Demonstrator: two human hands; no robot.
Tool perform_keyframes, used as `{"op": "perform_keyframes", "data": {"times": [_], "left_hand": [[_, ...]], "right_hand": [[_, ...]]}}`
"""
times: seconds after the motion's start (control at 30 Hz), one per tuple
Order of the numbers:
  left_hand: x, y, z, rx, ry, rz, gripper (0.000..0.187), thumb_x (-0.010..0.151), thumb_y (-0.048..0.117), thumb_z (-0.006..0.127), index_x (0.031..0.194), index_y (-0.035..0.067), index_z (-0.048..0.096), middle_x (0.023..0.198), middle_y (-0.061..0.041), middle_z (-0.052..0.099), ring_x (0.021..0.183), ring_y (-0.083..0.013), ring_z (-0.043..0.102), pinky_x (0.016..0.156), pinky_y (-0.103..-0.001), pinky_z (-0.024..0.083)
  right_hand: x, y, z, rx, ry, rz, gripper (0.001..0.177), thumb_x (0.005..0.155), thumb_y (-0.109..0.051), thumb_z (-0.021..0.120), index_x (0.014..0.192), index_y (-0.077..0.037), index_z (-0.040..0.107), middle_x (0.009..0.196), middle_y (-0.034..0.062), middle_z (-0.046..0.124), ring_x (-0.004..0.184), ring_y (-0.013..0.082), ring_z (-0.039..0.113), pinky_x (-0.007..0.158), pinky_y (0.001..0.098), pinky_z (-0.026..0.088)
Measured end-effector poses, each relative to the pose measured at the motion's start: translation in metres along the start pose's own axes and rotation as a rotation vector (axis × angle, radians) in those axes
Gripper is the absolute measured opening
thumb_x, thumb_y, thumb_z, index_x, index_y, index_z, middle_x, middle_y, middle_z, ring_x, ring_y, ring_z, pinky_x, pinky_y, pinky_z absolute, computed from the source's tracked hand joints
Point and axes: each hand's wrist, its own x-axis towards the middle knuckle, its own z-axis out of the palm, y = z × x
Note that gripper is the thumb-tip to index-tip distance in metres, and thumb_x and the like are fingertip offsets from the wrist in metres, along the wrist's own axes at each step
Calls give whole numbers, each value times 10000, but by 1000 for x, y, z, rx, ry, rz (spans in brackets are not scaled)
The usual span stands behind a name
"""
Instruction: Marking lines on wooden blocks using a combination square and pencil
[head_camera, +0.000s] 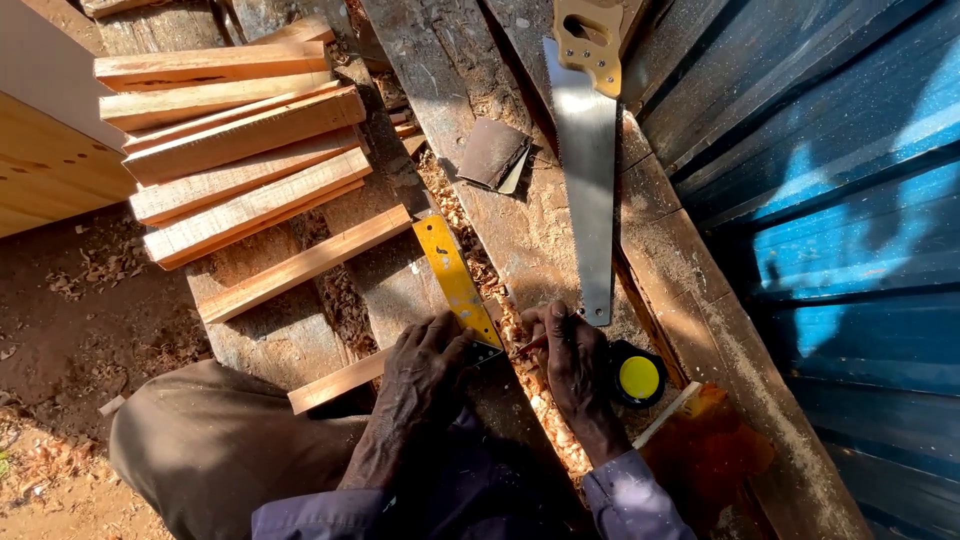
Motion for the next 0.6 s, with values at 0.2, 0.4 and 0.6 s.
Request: {"op": "perform_keyframes", "data": {"times": [0.2, 0.4, 0.6], "left_hand": [[-1, -5, 20, 29, 72, 8, 560, 797, 294, 790, 1323, 147, 665, 1310, -244, 610, 1235, -456, 600, 1065, -596, 470], [1, -11, 35, 21, 84, 8, 571, 787, 262, 793, 1325, 141, 647, 1290, -270, 626, 1220, -476, 614, 1066, -621, 465], [1, -13, 39, -6, 119, 40, 576, 737, 230, 819, 1278, 125, 652, 1246, -288, 641, 1179, -491, 631, 1061, -611, 469]], "right_hand": [[22, -6, -2, 186, -92, -58, 445, 1068, -354, 543, 907, -8, 773, 559, 117, 679, 472, 180, 628, 491, 303, 555], [32, -28, 2, -2, -137, -188, 341, 1013, -354, 675, 794, -105, 755, 593, 79, 731, 602, 210, 741, 614, 339, 602], [63, -36, 7, -59, -267, -291, 460, 1065, -326, 631, 670, -96, 687, 517, 99, 683, 529, 254, 713, 601, 332, 586]]}}
